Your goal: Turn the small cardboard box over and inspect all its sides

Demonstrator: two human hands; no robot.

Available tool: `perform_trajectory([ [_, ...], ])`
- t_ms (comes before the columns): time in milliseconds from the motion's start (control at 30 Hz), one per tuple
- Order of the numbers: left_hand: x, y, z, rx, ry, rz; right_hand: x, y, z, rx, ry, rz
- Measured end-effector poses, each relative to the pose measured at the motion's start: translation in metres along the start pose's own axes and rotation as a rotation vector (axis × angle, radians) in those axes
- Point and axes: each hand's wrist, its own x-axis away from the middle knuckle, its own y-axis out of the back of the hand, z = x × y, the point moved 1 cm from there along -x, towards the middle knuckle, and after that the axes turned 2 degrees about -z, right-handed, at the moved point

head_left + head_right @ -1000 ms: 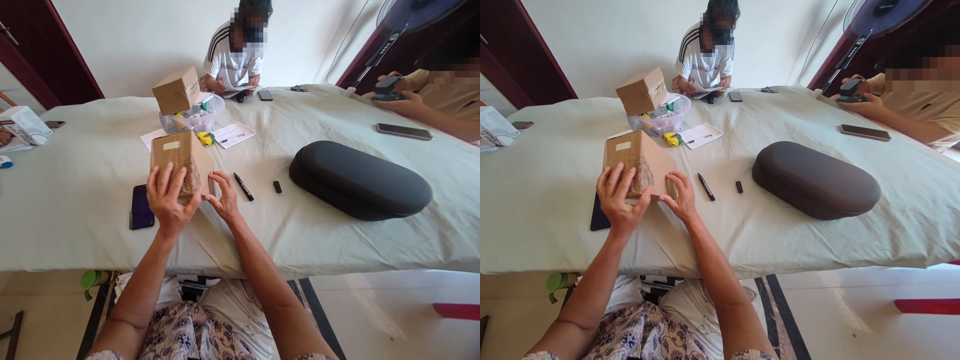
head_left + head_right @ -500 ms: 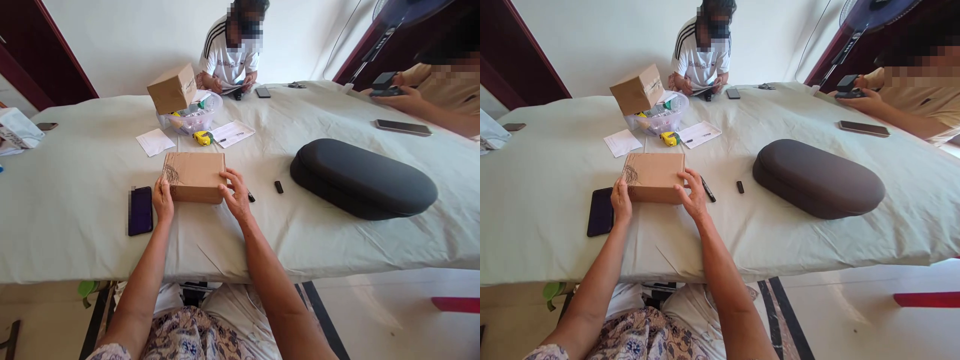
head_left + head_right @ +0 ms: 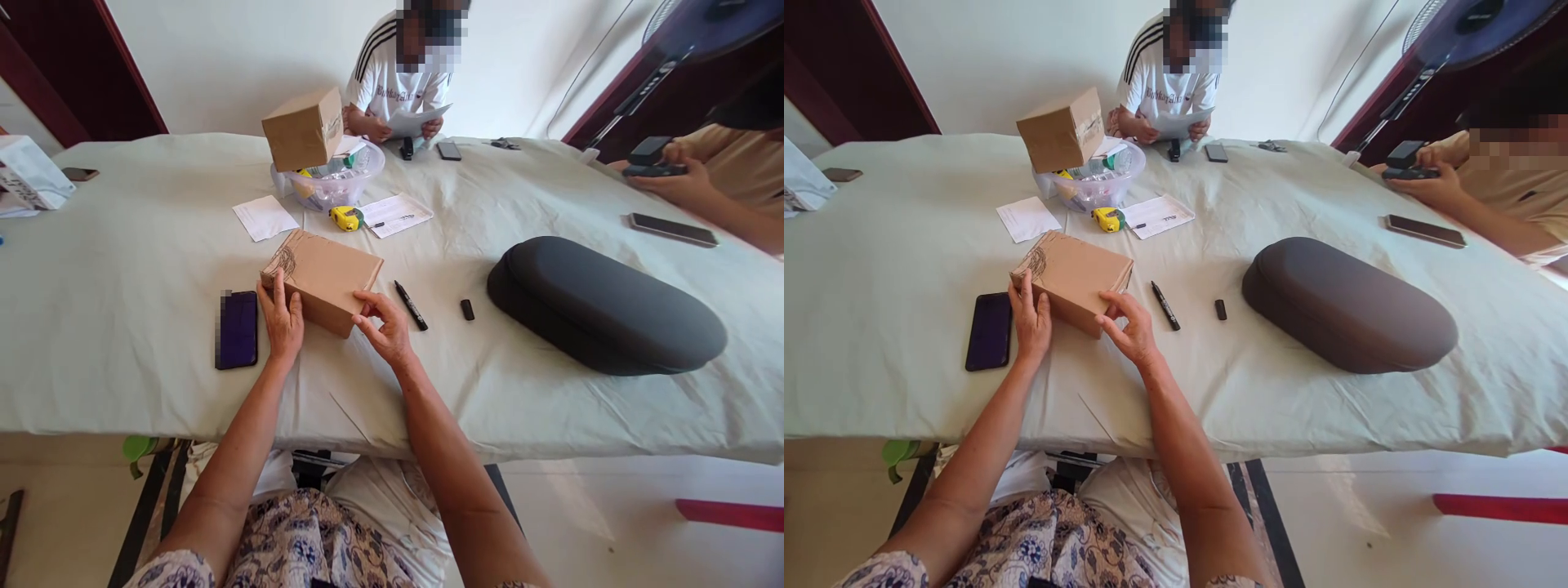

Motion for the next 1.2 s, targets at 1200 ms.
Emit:
perform_trajectory([
  [1200, 0.023, -0.007, -0.012, 0.192, -0.186, 0.288, -0.007, 0.016, -0.028, 0.025, -0.463, -0.477],
])
